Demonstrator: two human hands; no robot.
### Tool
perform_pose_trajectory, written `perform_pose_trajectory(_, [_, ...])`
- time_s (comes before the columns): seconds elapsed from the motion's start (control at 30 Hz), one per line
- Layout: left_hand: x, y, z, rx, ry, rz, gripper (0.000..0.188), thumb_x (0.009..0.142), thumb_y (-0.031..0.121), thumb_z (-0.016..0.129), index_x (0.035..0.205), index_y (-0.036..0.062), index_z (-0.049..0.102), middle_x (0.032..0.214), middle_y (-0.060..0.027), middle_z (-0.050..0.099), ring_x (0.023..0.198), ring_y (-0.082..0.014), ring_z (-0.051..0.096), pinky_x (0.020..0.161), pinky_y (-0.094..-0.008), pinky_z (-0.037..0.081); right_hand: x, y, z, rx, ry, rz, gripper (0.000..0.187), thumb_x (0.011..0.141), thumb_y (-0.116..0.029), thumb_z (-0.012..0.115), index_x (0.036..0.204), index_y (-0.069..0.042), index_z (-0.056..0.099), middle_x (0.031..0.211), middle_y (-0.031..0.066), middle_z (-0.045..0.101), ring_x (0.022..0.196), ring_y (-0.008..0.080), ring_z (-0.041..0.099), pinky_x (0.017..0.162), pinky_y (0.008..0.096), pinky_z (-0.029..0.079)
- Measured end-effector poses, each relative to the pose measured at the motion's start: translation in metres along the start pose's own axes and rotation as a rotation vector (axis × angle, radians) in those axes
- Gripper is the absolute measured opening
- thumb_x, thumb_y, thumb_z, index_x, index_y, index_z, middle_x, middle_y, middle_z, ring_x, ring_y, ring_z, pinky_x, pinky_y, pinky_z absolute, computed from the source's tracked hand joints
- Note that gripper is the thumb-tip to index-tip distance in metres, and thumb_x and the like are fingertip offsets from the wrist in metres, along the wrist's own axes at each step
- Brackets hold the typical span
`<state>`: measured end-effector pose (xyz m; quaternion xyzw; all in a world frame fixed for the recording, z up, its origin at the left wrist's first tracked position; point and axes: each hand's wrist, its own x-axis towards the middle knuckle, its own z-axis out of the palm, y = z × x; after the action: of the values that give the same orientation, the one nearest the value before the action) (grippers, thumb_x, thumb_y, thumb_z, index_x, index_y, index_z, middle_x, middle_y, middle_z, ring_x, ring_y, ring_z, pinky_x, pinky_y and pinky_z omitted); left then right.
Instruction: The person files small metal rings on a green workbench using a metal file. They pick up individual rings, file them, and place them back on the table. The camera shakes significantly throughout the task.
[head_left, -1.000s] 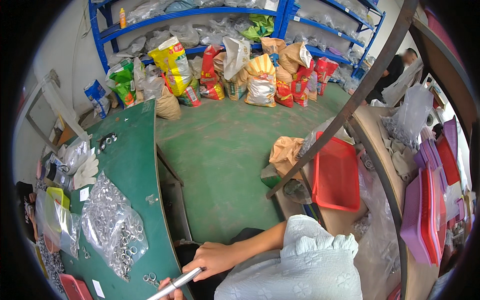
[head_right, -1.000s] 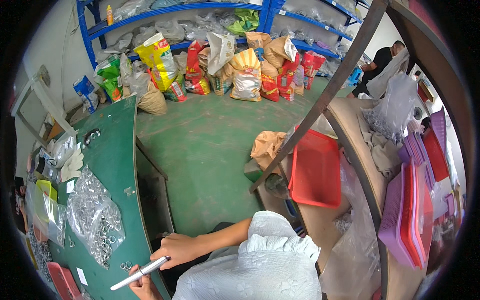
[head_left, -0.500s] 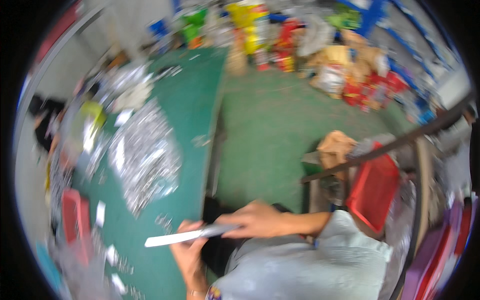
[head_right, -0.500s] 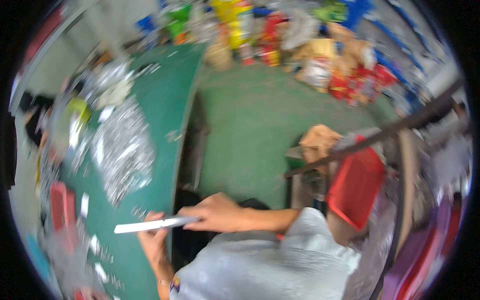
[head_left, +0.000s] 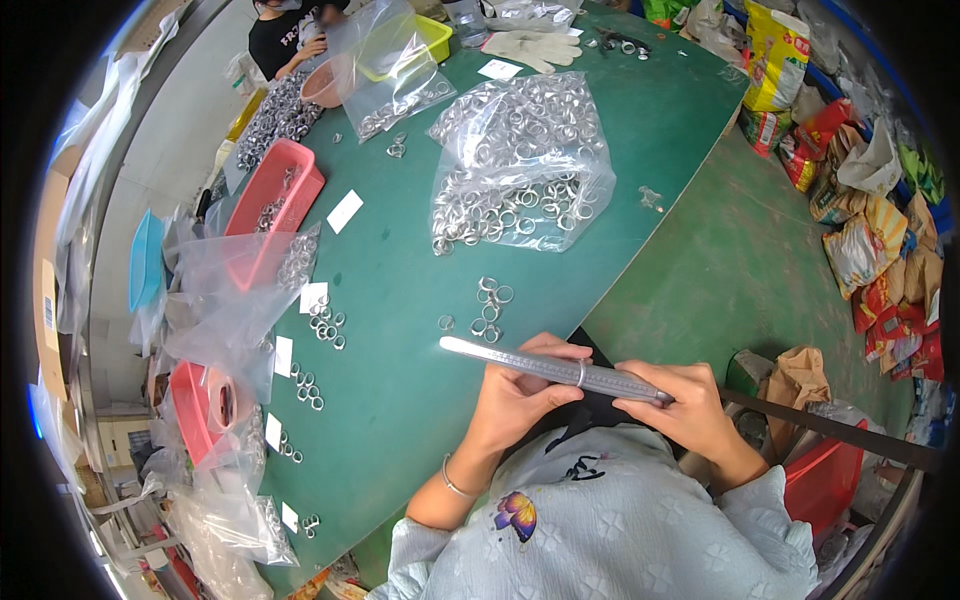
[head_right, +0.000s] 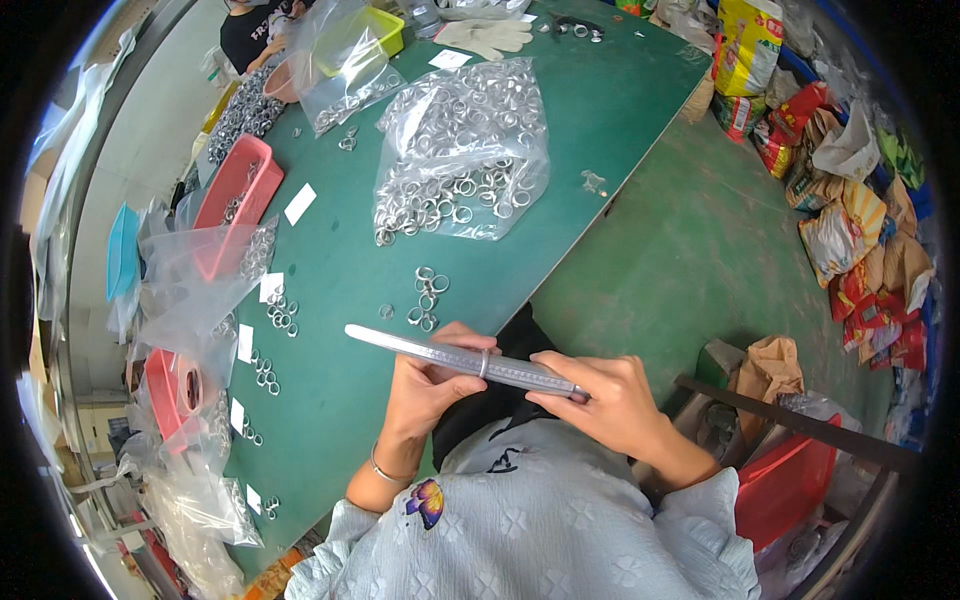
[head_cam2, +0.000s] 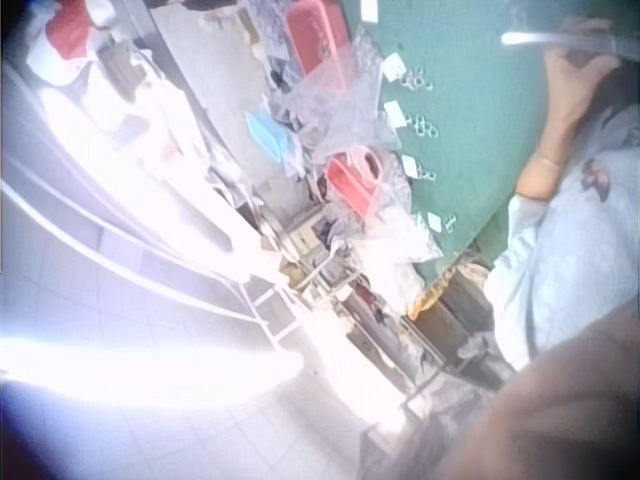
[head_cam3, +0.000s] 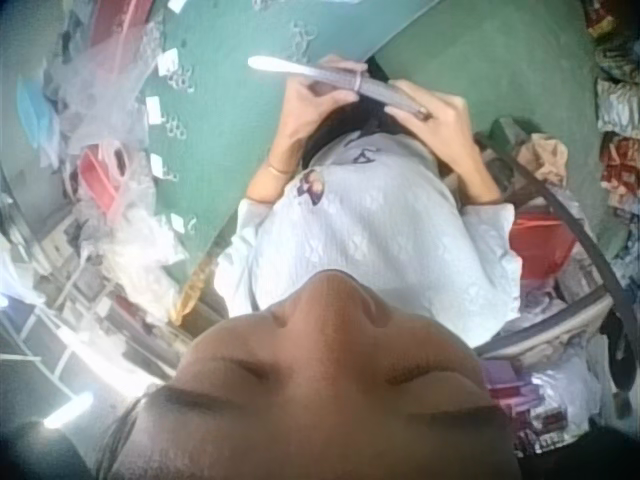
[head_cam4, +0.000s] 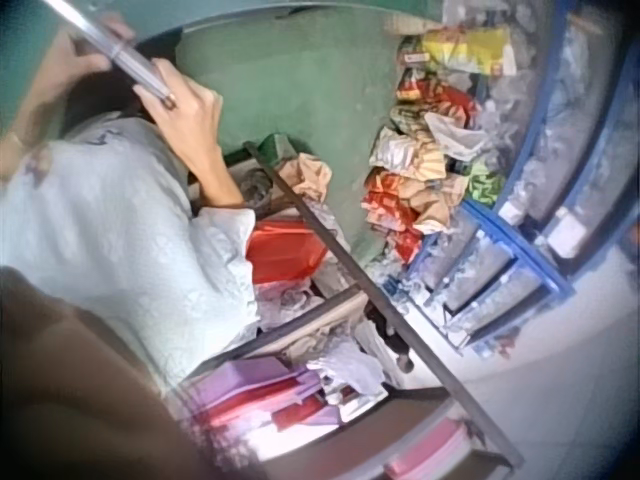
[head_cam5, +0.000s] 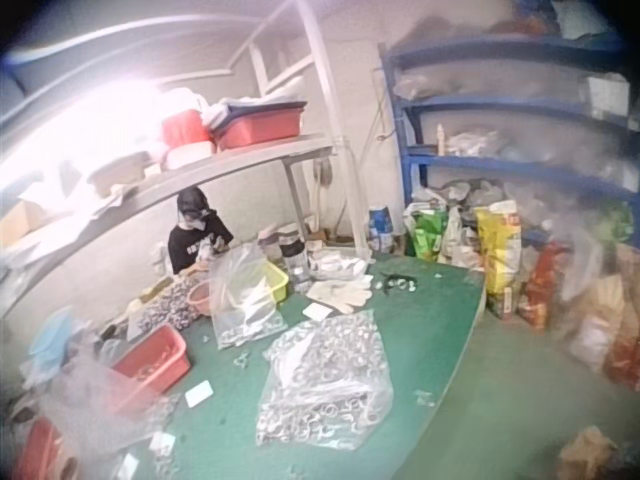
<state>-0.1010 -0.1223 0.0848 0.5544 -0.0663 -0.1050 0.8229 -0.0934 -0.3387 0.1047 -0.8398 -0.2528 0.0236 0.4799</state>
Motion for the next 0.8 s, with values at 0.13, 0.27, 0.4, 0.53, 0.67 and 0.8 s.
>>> perform_pose_trajectory(0.13, [-0.004, 0.001, -0.001, -0.005, 0.012, 0.019, 0.036, 0.071, -0.004, 0.072, 0.106, -0.0042, 0.063, 0.099, -0.0089, 0.056, 0.089, -0.0168, 0.056, 0.079, -0.0283, 0.045, 0.000, -0.002, -0.001, 0.010, -0.024, -0.010, 0.033, 0.071, -0.015, 0.076, 0.099, -0.002, 0.065, 0.068, 0.0109, 0.063, 0.049, 0.0203, 0.058, 0.046, 0.0291, 0.045])
perform_pose_trajectory(0.27, [-0.005, 0.000, -0.006, 0.004, 0.003, 0.043, 0.036, 0.069, 0.000, 0.075, 0.103, -0.0033, 0.064, 0.095, -0.0089, 0.058, 0.087, -0.0164, 0.056, 0.077, -0.0273, 0.046, 0.001, -0.006, -0.001, 0.097, -0.050, -0.020, 0.034, 0.071, -0.015, 0.076, 0.100, -0.002, 0.064, 0.068, 0.0111, 0.063, 0.049, 0.0200, 0.058, 0.046, 0.0286, 0.045])
perform_pose_trajectory(0.4, [-0.006, -0.002, -0.002, 0.016, 0.027, 0.055, 0.037, 0.067, 0.006, 0.078, 0.101, -0.0028, 0.065, 0.092, -0.0080, 0.059, 0.083, -0.0160, 0.057, 0.074, -0.0267, 0.046, -0.001, -0.013, -0.004, 0.081, -0.037, -0.008, 0.034, 0.073, -0.015, 0.075, 0.102, -0.002, 0.064, 0.063, 0.0102, 0.060, 0.046, 0.0187, 0.055, 0.044, 0.0281, 0.043])
perform_pose_trajectory(0.53, [-0.006, -0.001, 0.000, 0.041, 0.000, 0.045, 0.038, 0.067, 0.009, 0.079, 0.101, -0.0029, 0.066, 0.087, -0.0064, 0.058, 0.079, -0.0149, 0.056, 0.070, -0.0257, 0.045, -0.003, -0.018, -0.007, 0.029, -0.044, -0.007, 0.034, 0.073, -0.016, 0.074, 0.102, -0.002, 0.064, 0.059, 0.0095, 0.058, 0.043, 0.0178, 0.052, 0.042, 0.0281, 0.040])
perform_pose_trajectory(0.67, [-0.005, 0.003, 0.001, 0.092, 0.010, 0.058, 0.036, 0.068, 0.007, 0.078, 0.101, -0.0033, 0.066, 0.084, -0.0051, 0.057, 0.077, -0.0134, 0.054, 0.068, -0.0255, 0.044, -0.003, -0.019, -0.006, 0.016, -0.033, -0.003, 0.033, 0.074, -0.016, 0.074, 0.102, -0.002, 0.064, 0.059, 0.0093, 0.058, 0.042, 0.0174, 0.052, 0.042, 0.0283, 0.040])
perform_pose_trajectory(0.8, [-0.009, 0.001, 0.002, 0.033, 0.048, 0.031, 0.034, 0.071, 0.003, 0.075, 0.102, -0.0038, 0.065, 0.087, -0.0046, 0.055, 0.079, -0.0127, 0.053, 0.069, -0.0254, 0.043, 0.001, -0.017, -0.001, 0.054, -0.038, 0.023, 0.032, 0.074, -0.013, 0.074, 0.102, 0.000, 0.064, 0.061, 0.0112, 0.059, 0.045, 0.0187, 0.053, 0.045, 0.0289, 0.041])
